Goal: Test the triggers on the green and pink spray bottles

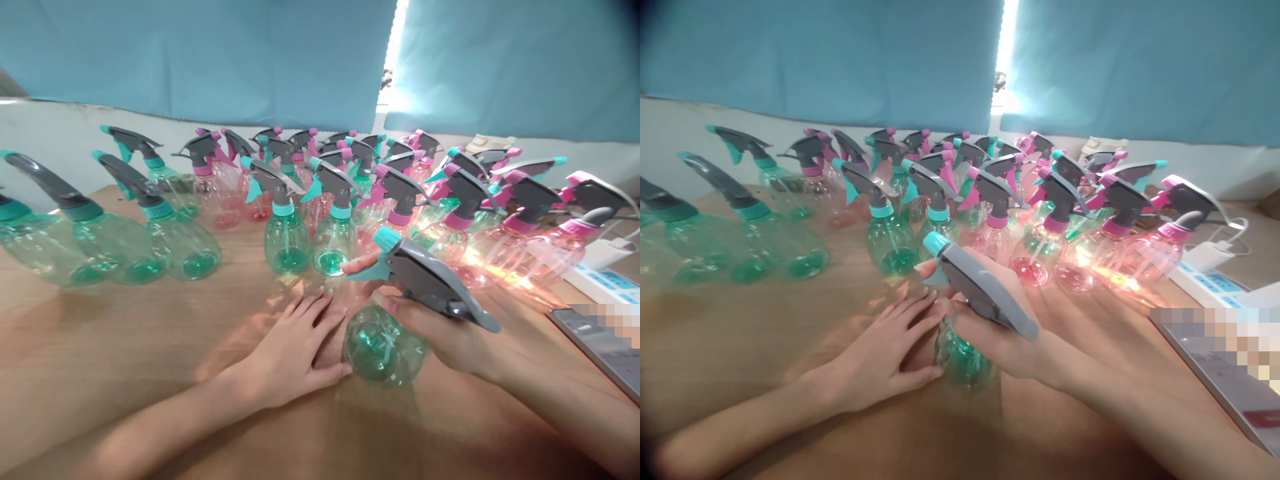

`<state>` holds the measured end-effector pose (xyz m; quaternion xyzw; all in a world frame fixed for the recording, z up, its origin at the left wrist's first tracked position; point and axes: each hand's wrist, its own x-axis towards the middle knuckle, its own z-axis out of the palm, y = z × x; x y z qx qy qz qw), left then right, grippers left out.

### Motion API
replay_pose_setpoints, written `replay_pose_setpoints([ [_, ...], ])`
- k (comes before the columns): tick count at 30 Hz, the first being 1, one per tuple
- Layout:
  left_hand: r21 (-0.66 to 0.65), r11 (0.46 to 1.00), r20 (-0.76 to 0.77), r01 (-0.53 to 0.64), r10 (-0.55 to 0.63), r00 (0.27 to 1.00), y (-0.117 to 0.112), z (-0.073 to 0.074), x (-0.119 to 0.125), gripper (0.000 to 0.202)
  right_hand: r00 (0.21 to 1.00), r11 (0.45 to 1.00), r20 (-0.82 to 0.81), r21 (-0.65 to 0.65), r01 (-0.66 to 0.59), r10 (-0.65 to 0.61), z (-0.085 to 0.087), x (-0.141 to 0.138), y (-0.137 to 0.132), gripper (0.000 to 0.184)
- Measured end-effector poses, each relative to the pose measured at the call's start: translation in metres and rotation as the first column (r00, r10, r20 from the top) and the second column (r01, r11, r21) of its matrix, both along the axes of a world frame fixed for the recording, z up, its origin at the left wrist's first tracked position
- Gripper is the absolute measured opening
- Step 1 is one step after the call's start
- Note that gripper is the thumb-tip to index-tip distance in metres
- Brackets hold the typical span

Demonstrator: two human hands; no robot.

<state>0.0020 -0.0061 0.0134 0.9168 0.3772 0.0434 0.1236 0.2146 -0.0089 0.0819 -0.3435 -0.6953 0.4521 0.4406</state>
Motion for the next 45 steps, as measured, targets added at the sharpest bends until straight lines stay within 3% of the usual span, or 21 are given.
replay_pose_setpoints([
  [10, 0.002, 1.000, -0.003, -0.002, 0.002, 1.000, 0.001, -0.001, 0.000, 0.079, 0.999, 0.998, -0.015, -0.034, -0.053, 0.053, -0.005, 0.004, -0.001, 0.048],
  [16, -0.010, 1.000, 0.016, -0.007, 0.007, 1.000, 0.000, 0.001, 0.001, 0.078, 1.000, 1.000, 0.000, -0.024, -0.013, 0.013, -0.007, 0.005, -0.002, 0.045],
  [27, -0.022, 1.000, 0.032, 0.004, -0.003, 0.999, -0.002, 0.003, -0.001, 0.075, 0.998, 0.998, 0.021, 0.022, -0.058, 0.057, 0.002, 0.002, 0.003, 0.048],
  [33, -0.036, 0.999, 0.052, 0.000, 0.002, 0.999, 0.000, 0.003, 0.000, 0.072, 0.995, 0.995, 0.036, -0.021, -0.094, 0.095, -0.002, 0.008, 0.004, 0.031],
  [45, -0.041, 0.999, 0.046, -0.011, 0.013, 0.999, -0.001, 0.005, 0.003, 0.078, 0.994, 0.994, 0.104, -0.090, 0.055, -0.045, -0.004, 0.013, -0.003, 0.006],
])
